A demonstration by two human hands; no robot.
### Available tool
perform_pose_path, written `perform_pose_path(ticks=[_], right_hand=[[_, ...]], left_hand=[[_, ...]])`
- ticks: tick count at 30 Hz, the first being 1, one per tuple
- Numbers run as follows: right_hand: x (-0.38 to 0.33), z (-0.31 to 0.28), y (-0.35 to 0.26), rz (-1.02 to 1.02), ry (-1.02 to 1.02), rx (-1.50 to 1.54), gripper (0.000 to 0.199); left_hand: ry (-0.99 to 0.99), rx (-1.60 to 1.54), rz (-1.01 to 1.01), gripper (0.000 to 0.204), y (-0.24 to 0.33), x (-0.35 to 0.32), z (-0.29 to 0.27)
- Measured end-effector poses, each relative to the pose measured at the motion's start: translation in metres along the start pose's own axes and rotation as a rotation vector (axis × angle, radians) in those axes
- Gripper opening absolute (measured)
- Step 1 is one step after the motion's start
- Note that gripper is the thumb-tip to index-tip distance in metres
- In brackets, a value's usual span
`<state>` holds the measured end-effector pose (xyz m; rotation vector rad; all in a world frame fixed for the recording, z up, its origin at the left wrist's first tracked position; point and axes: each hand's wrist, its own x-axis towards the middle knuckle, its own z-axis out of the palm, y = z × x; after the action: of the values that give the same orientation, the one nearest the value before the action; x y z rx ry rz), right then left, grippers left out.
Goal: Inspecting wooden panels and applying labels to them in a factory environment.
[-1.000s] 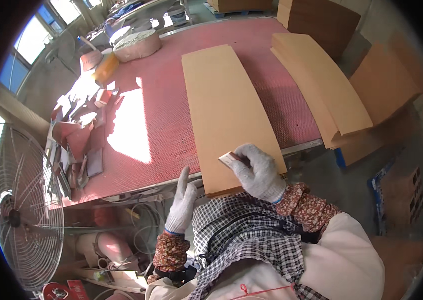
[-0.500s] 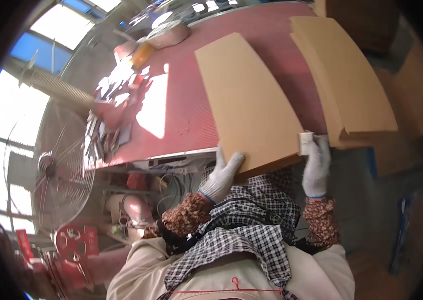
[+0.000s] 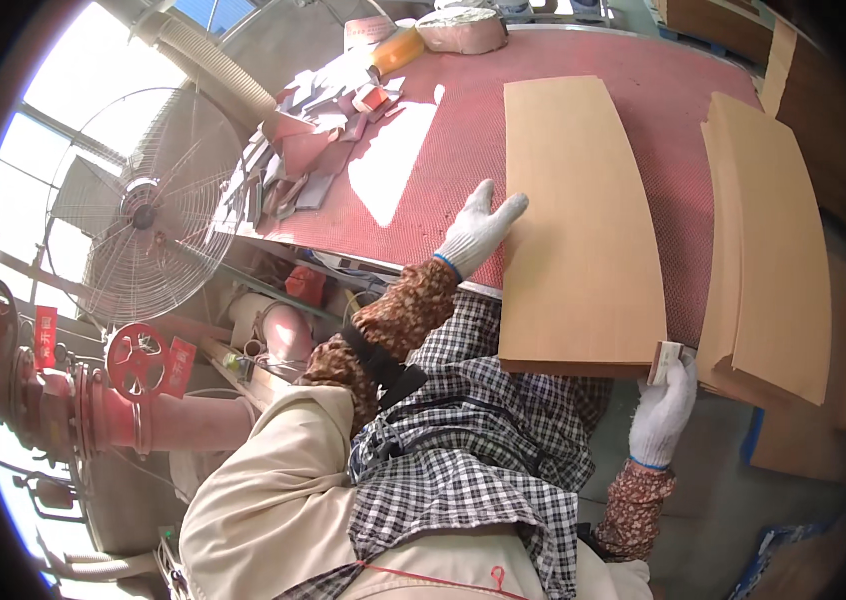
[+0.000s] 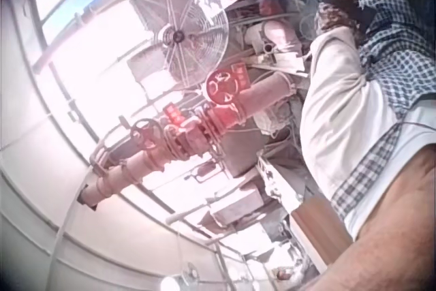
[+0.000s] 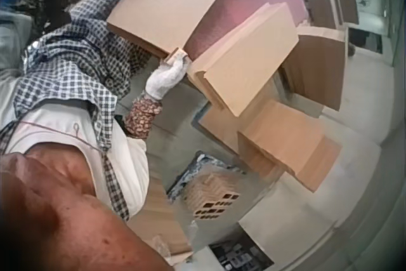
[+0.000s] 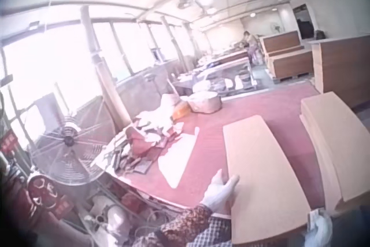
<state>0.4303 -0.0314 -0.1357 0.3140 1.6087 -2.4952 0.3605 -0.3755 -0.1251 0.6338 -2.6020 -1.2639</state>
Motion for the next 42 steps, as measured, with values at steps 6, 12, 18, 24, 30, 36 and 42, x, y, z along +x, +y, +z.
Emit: perform_pose_path(ticks=[6,12,18,24,30,36,42], right_hand=[[-0.023,0.001,-0.003,0.056,0.165,0.050,0.027],[-0.015,0.000,0.011,-0.126,0.129,-0.106,0.027],[-0.039,0.019,0.020,-0.053,0.178,0.123,0.029],[-0.032,0.007,0.018,-0.250,0.269,-0.567,0.022],[-0.020,-0.008,0.008,-0.403,0.341,-1.125,0.020],[-0.016,0.011,-0.004,-0.215,0.242,-1.437,0.025],[-0.019,0.008,-0.018,-0.095,0.232,-1.477,0.030]], left_hand=[[-0.149,-0.295,-0.046,0.084,0.031,-0.003,0.011],[-0.125,-0.402,-0.193,0.086,0.043,0.007,0.006],[-0.230,-0.413,-0.057,0.063,0.030,0.023,0.016],[-0.204,-0.321,-0.062,0.087,0.022,0.042,0.055],[-0.190,-0.334,-0.052,0.085,0.002,0.048,0.094],[-0.098,-0.352,-0.066,0.084,-0.001,0.049,0.102],[-0.096,-0.587,0.056,0.061,0.010,0.072,0.113]])
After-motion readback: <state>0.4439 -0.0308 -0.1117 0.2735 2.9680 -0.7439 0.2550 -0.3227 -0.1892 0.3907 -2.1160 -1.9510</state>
